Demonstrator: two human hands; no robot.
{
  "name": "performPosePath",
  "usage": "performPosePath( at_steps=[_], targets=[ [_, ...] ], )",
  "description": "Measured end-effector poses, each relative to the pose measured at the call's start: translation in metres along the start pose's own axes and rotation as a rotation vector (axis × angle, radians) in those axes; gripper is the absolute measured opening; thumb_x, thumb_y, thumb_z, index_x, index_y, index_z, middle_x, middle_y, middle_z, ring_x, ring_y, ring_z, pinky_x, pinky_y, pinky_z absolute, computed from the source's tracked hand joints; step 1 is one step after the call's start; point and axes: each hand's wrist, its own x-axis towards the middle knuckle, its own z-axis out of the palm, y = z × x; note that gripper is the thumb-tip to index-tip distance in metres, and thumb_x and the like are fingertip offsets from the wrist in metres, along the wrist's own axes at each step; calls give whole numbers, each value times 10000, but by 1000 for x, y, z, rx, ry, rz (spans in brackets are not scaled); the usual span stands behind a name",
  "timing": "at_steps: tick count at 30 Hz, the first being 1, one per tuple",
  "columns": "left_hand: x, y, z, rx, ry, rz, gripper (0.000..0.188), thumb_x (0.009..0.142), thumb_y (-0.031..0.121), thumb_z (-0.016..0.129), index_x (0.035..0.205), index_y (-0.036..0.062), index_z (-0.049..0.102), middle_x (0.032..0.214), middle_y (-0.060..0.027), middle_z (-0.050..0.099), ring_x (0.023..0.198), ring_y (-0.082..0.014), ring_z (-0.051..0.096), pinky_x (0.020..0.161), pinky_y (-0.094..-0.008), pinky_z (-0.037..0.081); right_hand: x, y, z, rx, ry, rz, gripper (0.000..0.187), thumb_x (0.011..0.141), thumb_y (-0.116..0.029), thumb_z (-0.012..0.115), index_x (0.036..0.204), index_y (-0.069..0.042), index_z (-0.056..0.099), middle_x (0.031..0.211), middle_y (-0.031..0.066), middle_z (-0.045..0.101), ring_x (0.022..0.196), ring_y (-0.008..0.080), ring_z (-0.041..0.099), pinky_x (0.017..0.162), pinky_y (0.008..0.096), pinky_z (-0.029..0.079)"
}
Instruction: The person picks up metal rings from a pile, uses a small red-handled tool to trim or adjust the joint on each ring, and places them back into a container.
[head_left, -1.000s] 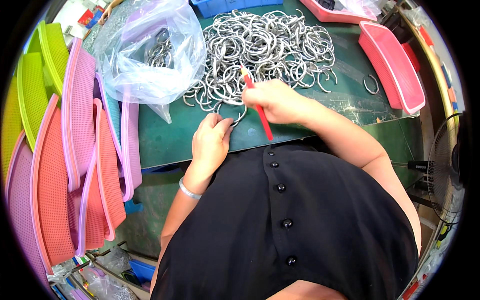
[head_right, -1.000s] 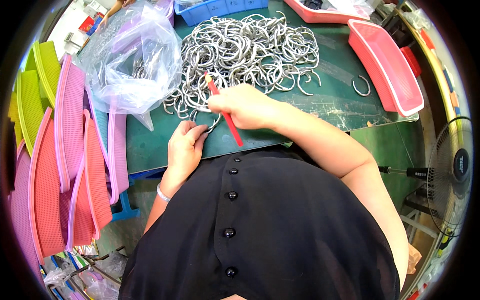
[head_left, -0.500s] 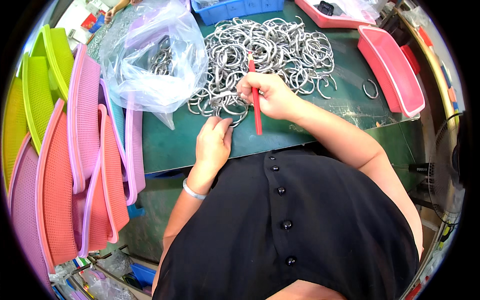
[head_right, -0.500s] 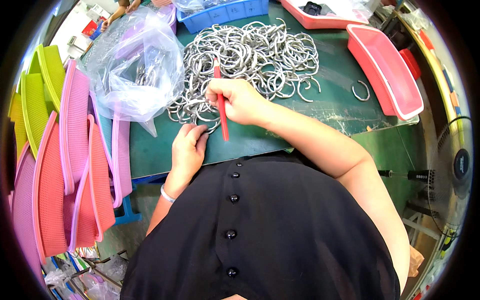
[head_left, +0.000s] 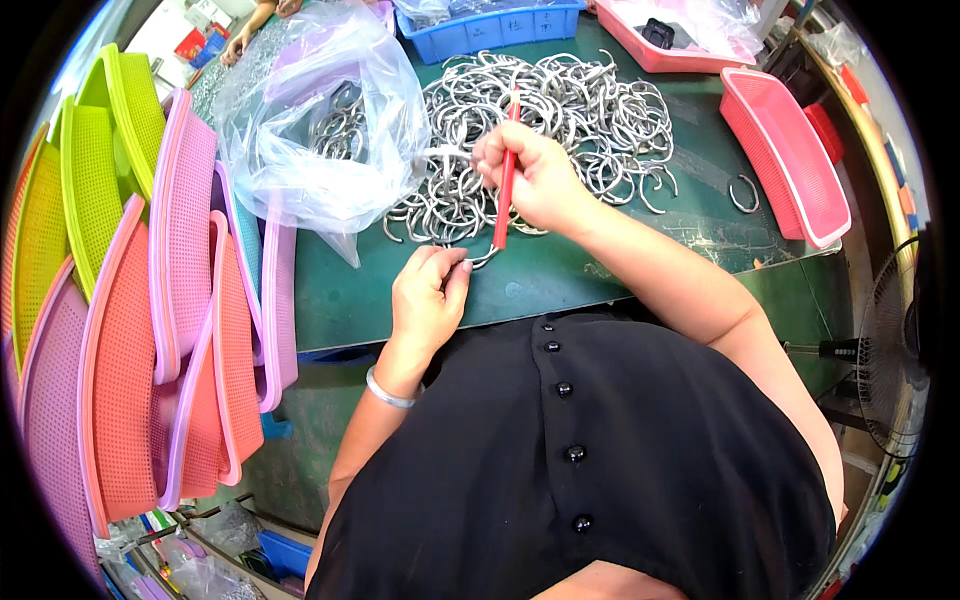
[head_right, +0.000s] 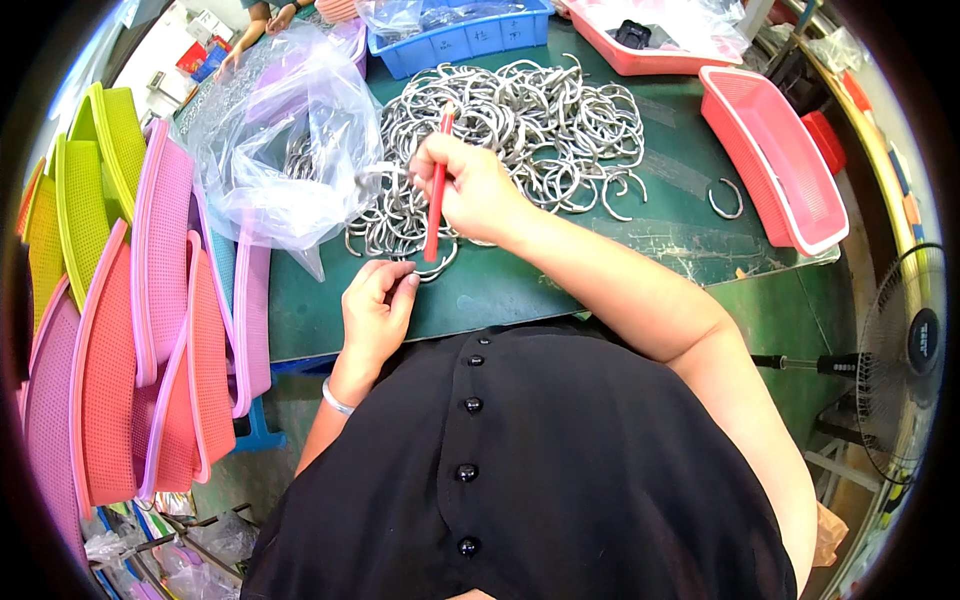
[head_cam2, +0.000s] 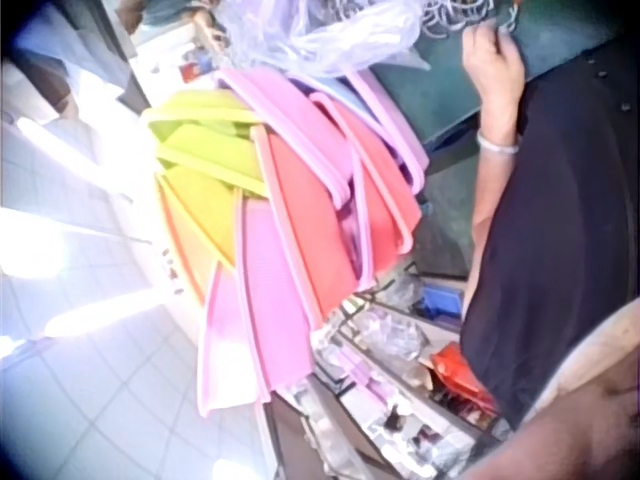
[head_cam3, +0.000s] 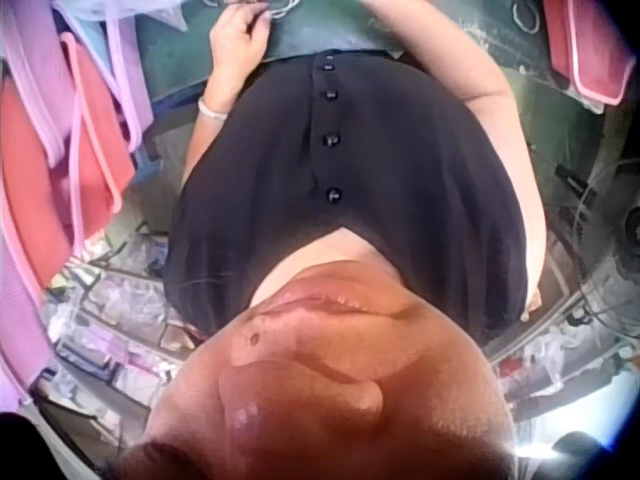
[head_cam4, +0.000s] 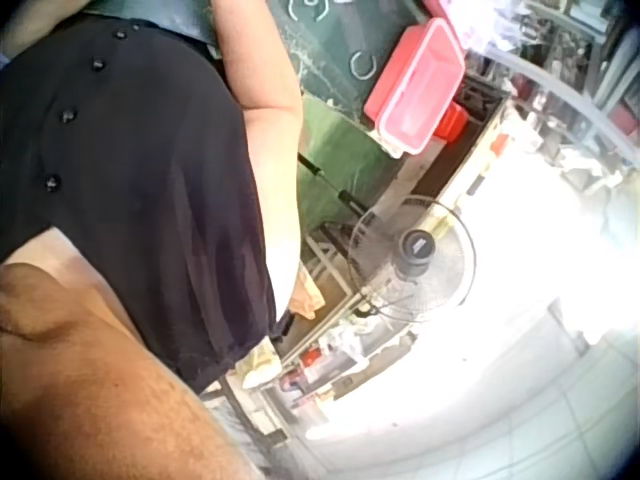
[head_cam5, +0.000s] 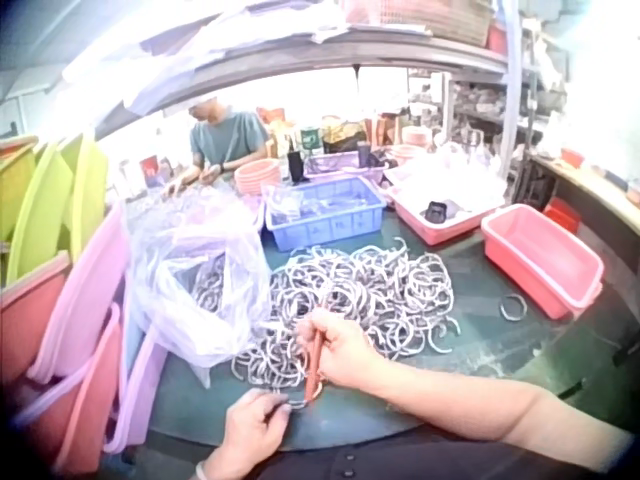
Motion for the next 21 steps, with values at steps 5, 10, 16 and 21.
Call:
performPosePath(
  at_steps=[5, 10, 16, 21],
  targets=[
    [0, 6, -5, -119, -15, -84, 97, 780, 35, 636, 872, 6, 636, 710, -58, 559, 553, -99, 522, 505, -224, 430, -5, -8, -5, -218, -137, -157, 174, 746, 121, 539, 760, -23, 442, 777, 56, 552, 707, 136, 535, 646, 262, 459],
    [15, 14, -17, -795, -39, -471, 295, 932, 241, 488, 1033, -15, 594, 761, -29, 600, 617, -85, 537, 540, -203, 420, -13, -50, -28, -588, -210, -436, 173, 675, 87, 589, 764, -28, 496, 831, 111, 615, 734, 270, 625, 612, 324, 508],
    [37, 25, -16, -1228, -173, -562, 242, 922, 197, 496, 984, -13, 601, 753, -56, 603, 597, -111, 553, 527, -204, 430, -35, -68, -39, -690, -271, -544, 247, 618, 109, 581, 827, -18, 547, 899, 134, 621, 760, 296, 628, 612, 344, 522],
    [39, 30, -6, -1225, -205, -585, 195, 913, 153, 514, 977, -9, 602, 781, -74, 625, 633, -123, 592, 545, -227, 465, -51, -58, -42, -427, -18, -368, 169, 729, 127, 575, 801, -19, 531, 961, 140, 624, 784, 225, 633, 656, 308, 516]
  ],
)
